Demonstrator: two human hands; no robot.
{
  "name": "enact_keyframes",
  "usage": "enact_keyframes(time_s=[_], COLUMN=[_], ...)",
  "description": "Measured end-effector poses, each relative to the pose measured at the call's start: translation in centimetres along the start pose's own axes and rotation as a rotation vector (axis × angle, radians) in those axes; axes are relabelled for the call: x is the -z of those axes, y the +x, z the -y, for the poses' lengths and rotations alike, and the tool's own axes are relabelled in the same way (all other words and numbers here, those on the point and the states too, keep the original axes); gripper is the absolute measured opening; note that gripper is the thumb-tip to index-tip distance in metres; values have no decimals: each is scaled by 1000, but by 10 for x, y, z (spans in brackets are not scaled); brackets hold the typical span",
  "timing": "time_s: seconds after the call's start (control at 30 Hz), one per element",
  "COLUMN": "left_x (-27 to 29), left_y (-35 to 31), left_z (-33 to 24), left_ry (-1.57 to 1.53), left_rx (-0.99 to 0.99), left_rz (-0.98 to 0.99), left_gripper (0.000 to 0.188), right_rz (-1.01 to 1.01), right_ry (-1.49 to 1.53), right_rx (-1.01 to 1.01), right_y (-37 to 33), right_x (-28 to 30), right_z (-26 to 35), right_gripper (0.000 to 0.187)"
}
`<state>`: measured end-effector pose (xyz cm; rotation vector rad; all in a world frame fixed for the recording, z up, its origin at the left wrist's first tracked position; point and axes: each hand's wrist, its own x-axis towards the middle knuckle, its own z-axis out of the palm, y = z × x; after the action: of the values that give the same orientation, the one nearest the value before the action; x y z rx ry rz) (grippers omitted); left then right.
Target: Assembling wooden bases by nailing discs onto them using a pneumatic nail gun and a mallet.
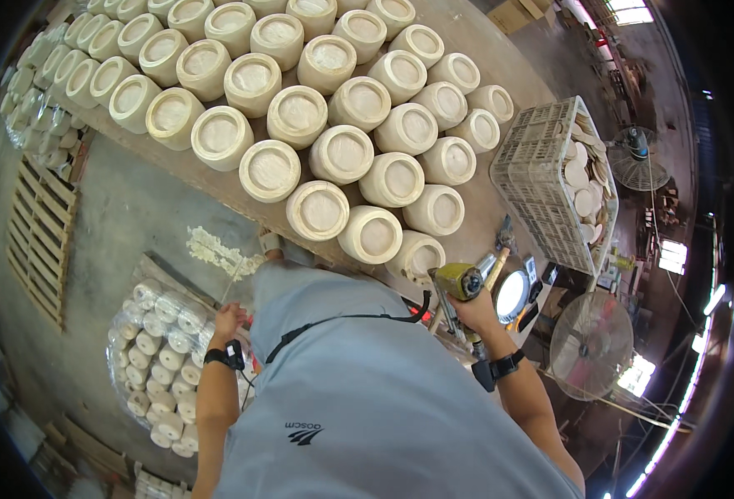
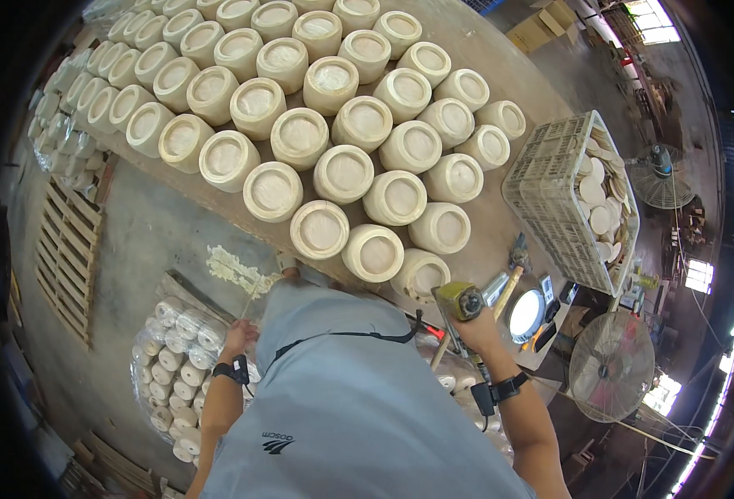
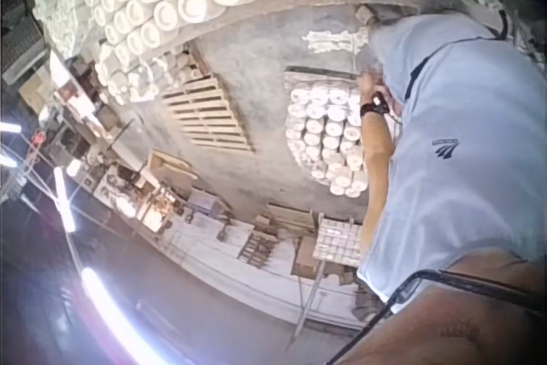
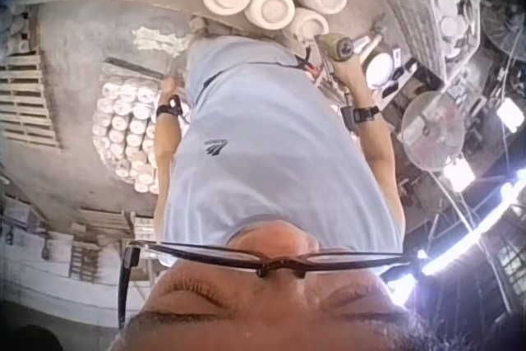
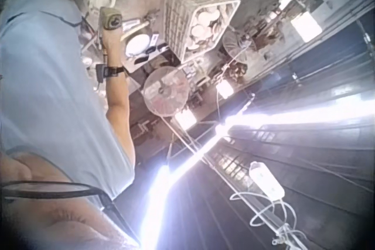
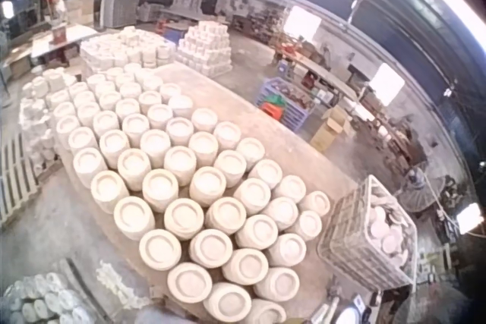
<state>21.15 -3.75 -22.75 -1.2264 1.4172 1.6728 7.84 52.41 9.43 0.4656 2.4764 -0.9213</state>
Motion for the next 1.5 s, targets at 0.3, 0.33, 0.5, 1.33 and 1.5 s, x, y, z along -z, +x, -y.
enact_keyframes(time_s=[0.3,0.33,0.5,1.33,1.5], left_x=[10,9,1,-35,-23], left_y=[1,-3,-15,-16,-14], left_z=[8,7,10,56,86], left_ry=[67,73,29,-149,491], left_rx=[47,76,119,51,-452], left_rz=[7,3,-24,-40,141], left_gripper=[41,42,44,32,30], right_rz=[92,96,110,136,133], right_ry=[-208,-255,-280,-325,-353], right_rx=[-55,-13,-13,73,54], right_y=[18,21,24,114,113], right_x=[-17,-19,-19,-37,-41], right_z=[16,10,10,100,103], right_gripper=[38,37,34,49,50])
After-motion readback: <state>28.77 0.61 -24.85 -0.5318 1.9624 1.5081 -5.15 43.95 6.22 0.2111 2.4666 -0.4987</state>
